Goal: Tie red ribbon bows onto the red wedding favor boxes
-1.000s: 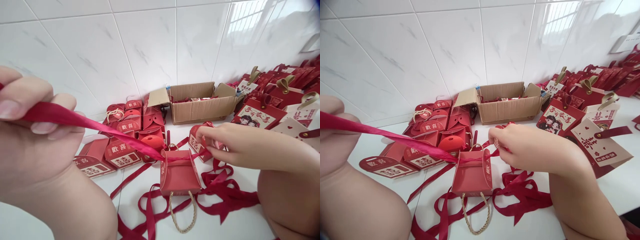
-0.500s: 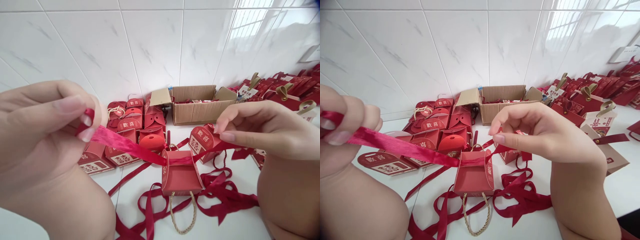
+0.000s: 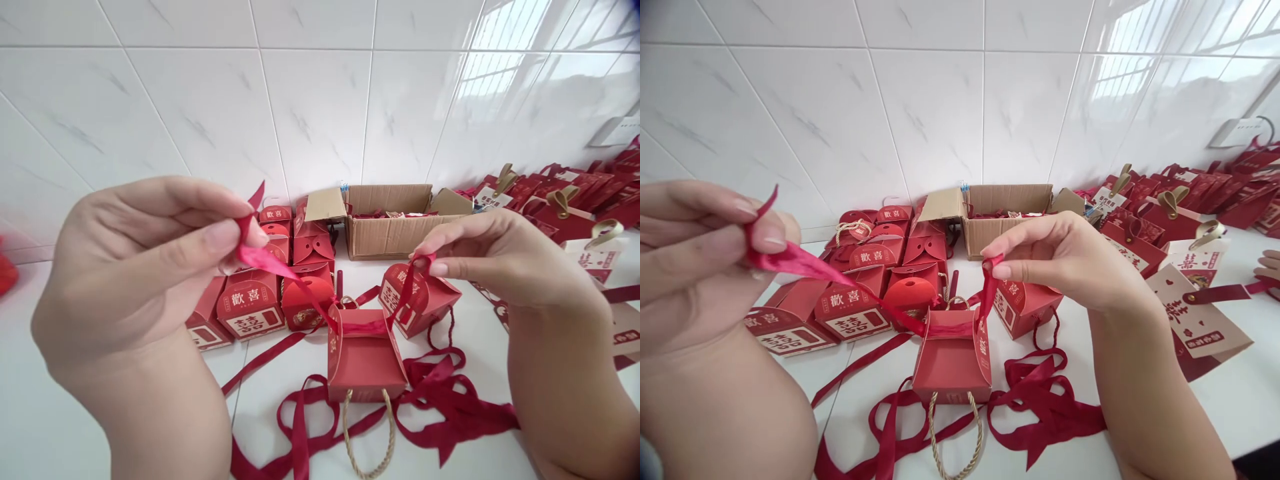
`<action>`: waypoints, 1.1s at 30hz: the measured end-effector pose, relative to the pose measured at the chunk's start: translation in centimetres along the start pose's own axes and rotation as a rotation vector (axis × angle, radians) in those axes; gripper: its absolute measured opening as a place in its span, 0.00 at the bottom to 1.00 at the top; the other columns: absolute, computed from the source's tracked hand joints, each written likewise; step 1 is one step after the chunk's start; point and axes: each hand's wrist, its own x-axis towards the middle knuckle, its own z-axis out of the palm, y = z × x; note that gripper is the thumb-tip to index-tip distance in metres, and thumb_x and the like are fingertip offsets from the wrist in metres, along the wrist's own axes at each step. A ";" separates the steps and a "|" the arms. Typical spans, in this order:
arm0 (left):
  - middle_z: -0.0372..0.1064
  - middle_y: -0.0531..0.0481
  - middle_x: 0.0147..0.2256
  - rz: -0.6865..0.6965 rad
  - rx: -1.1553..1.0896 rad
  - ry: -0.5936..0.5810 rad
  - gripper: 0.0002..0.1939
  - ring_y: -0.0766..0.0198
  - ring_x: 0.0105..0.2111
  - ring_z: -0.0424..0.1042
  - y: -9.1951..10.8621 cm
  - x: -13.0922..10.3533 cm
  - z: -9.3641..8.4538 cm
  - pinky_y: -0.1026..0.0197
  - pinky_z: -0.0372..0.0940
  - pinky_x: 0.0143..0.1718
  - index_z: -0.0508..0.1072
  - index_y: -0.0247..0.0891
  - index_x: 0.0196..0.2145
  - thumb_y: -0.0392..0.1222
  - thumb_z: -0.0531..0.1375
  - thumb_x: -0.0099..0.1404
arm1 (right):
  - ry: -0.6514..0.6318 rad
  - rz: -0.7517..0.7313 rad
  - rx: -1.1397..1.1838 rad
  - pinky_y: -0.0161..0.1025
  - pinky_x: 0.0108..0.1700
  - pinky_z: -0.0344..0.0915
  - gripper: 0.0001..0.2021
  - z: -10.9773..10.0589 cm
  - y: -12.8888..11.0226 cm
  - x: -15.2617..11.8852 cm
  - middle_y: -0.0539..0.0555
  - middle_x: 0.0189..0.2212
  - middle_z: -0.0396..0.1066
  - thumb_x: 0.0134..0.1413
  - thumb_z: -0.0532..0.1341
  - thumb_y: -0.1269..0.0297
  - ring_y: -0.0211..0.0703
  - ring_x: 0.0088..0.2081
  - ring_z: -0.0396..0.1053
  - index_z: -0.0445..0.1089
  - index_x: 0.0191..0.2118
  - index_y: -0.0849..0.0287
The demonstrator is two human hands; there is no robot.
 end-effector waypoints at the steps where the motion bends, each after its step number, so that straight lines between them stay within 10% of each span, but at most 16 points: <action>1: 0.77 0.53 0.26 0.028 0.035 -0.010 0.20 0.40 0.45 0.74 0.1 -0.2 0.6 0.43 0.77 0.37 0.77 0.58 0.35 0.35 0.64 0.46 | 0.032 0.001 0.014 0.34 0.31 0.69 0.05 0.1 0.0 0.1 0.51 0.28 0.75 0.46 0.70 0.63 0.37 0.29 0.71 0.78 0.33 0.53; 10: 0.79 0.54 0.32 0.179 0.181 -0.116 0.11 0.50 0.35 0.78 0.8 -0.4 2.0 0.49 0.78 0.38 0.80 0.51 0.31 0.35 0.65 0.51 | -0.150 -0.003 0.200 0.32 0.34 0.73 0.07 1.0 -0.2 0.5 0.50 0.33 0.78 0.52 0.66 0.68 0.35 0.31 0.75 0.78 0.38 0.52; 33: 0.78 0.55 0.31 0.325 0.001 0.004 0.18 0.68 0.33 0.76 -1.7 0.6 5.4 0.69 0.73 0.37 0.77 0.45 0.45 0.33 0.67 0.56 | 0.007 -0.088 0.207 0.29 0.20 0.60 0.08 2.3 0.1 0.9 0.50 0.20 0.70 0.52 0.67 0.60 0.31 0.20 0.63 0.75 0.28 0.60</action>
